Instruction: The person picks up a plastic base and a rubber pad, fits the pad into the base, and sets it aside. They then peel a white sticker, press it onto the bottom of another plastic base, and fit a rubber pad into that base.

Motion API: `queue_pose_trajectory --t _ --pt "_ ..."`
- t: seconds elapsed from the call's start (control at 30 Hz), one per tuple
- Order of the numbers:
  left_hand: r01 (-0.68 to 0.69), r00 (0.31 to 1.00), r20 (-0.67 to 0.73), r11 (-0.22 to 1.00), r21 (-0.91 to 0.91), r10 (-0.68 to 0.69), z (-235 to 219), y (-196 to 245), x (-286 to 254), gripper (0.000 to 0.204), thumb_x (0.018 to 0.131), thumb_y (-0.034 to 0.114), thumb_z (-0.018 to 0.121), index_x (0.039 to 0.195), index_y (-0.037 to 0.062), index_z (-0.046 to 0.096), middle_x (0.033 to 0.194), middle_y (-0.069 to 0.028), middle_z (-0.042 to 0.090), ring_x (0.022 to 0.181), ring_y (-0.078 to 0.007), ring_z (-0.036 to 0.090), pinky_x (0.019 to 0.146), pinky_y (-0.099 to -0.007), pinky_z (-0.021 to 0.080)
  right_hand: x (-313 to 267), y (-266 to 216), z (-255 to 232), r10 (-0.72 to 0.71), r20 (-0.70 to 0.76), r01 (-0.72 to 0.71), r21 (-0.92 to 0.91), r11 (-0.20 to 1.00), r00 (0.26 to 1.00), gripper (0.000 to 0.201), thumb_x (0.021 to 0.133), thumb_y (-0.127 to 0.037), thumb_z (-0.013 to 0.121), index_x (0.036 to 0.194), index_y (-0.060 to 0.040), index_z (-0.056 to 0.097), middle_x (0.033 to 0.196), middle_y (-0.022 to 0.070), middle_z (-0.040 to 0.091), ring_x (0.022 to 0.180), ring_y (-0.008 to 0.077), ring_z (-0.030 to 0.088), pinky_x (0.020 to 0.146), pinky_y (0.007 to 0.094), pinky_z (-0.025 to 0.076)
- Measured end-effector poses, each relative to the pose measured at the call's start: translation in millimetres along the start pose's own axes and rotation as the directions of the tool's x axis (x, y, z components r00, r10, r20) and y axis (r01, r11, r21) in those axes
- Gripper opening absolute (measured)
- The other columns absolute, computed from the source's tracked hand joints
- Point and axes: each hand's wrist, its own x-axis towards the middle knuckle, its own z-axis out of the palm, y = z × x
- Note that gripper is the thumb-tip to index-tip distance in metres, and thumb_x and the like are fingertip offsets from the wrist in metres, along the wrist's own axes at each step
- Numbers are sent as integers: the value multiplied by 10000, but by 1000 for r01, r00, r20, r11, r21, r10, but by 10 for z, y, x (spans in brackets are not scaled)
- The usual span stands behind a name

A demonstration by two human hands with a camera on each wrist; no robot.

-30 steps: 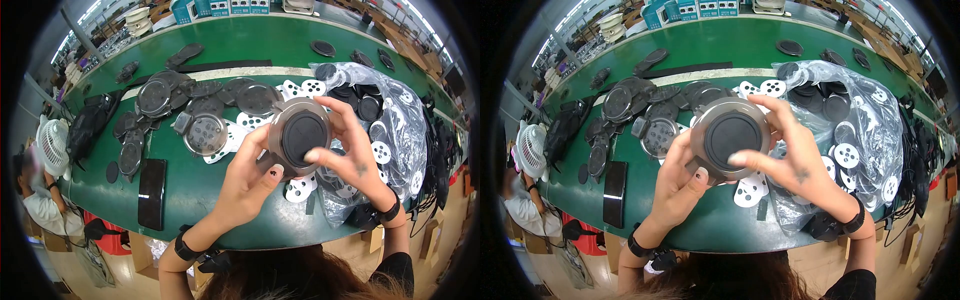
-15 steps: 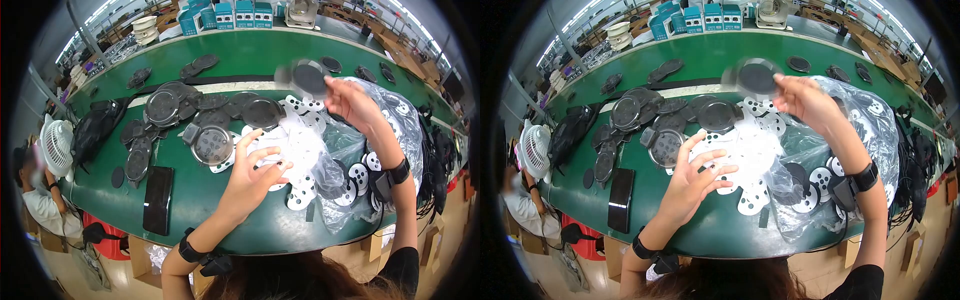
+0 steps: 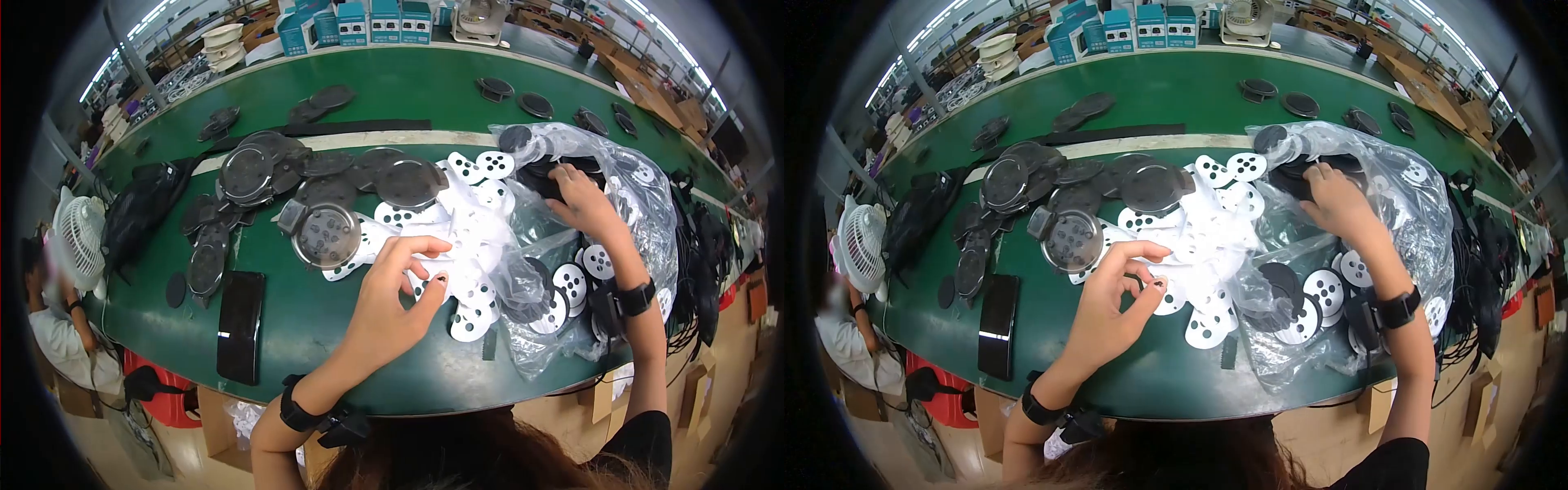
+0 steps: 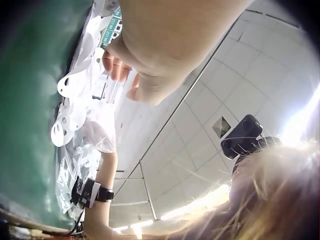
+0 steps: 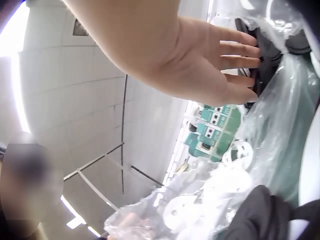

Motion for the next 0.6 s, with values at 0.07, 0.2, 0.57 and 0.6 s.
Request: queue_pose_trajectory --t 0.07,0.2,0.57,0.6 --pt "16 999 -38 1000 -11 -16 24 -14 -6 275 766 63 591 1037 84 555 993 -30 551 744 -101 484 605 -228 378 59 34 80 15 -85 -1 167 986 996 344 776 -129 605 1042 32 459 1037 182 516 1011 345 493 851 378 401" --pt "11 1000 -28 1000 -8 -11 28 -8 -7 266 765 60 588 1028 80 556 994 -27 555 747 -106 487 611 -234 385 96 39 29 -47 -58 56 168 984 997 359 798 -122 587 1114 12 480 1030 193 553 930 354 545 806 388 445" --pt "-115 963 -139 817 566 231 -195 -127 103 316 743 37 583 1057 52 553 1018 -86 531 854 -205 498 707 -298 399 116 -354 -313 216 -372 50 588 807 903 189 867 -155 554 903 23 606 732 72 598 629 146 552 593 251 433" --pt "-132 943 -141 730 671 300 -222 -149 102 323 742 37 578 1063 46 549 1029 -102 526 893 -242 498 751 -318 399 93 -421 -352 211 -369 55 595 802 905 189 867 -155 554 903 23 606 732 72 598 629 146 552 593 251 433"
